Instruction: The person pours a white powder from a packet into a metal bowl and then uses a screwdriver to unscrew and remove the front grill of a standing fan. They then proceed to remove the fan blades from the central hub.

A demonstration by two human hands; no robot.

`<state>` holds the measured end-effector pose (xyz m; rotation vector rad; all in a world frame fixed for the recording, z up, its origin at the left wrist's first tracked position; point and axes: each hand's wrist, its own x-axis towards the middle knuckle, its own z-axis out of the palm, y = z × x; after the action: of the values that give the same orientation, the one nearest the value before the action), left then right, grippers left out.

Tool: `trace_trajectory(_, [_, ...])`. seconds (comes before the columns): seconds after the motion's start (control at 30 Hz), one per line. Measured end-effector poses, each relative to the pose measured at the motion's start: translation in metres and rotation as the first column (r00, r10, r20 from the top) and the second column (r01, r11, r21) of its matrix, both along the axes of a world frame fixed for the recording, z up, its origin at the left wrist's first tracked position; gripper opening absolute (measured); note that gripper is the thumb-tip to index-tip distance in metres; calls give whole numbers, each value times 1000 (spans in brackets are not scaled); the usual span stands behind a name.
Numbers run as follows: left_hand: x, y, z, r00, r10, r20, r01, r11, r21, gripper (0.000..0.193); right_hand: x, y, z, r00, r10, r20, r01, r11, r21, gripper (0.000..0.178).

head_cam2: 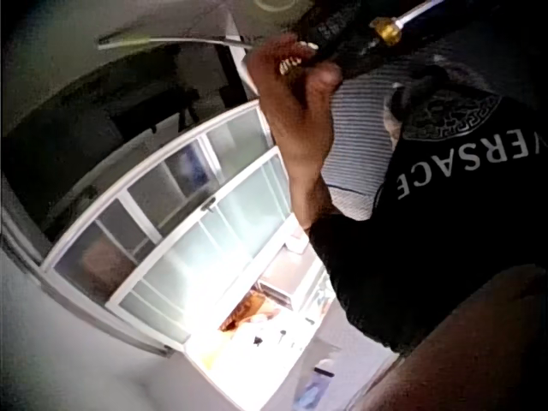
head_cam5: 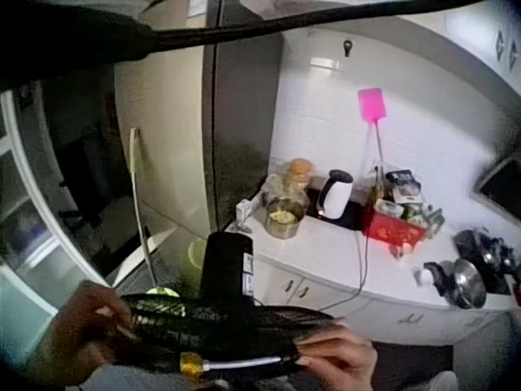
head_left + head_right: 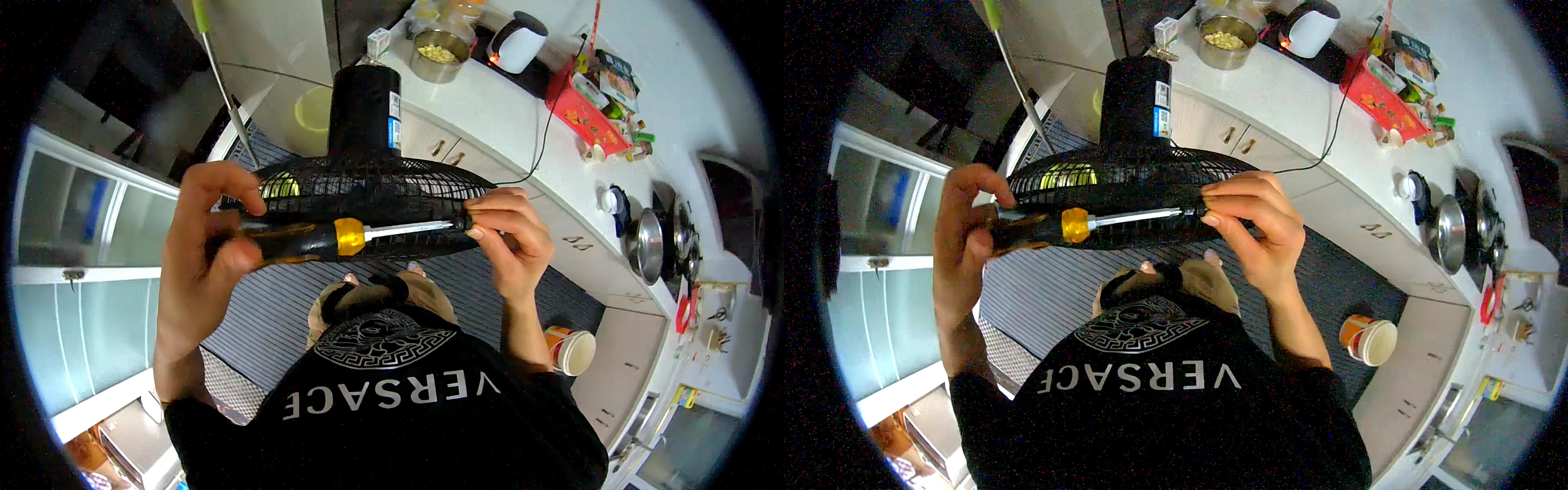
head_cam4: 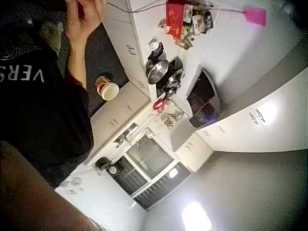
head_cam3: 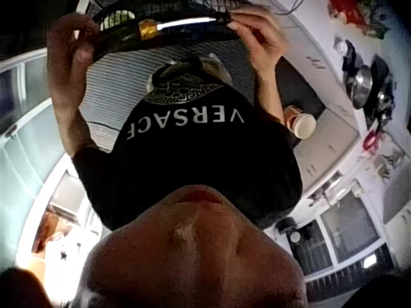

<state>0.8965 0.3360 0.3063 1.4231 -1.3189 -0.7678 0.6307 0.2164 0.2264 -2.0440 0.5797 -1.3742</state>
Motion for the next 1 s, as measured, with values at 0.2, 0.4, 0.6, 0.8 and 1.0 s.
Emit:
trace_trajectory(0.2, [5,5,8,981,-190,-30,191,981,21,52,-3,1,-1,998,-50,26,50,999,21,12])
trace_trajectory(0.4, [8,13,7,998,2,64,-6,998,57,31,-5,0,-3,999,-19,38,20,1000,-19,11])
trace_trajectory(0.6, [10,5,3,968,142,205,-173,975,142,59,-2,0,-3,1000,6,24,-6,999,-32,10])
trace_trajectory(0.8, [7,8,-4,943,-47,331,92,988,-123,64,-1,4,-1,998,-52,21,52,999,-6,10])
trace_trajectory(1.0, [16,13,-5,946,18,324,-4,999,-44,61,-4,3,-1,1000,-21,13,21,999,-27,11])
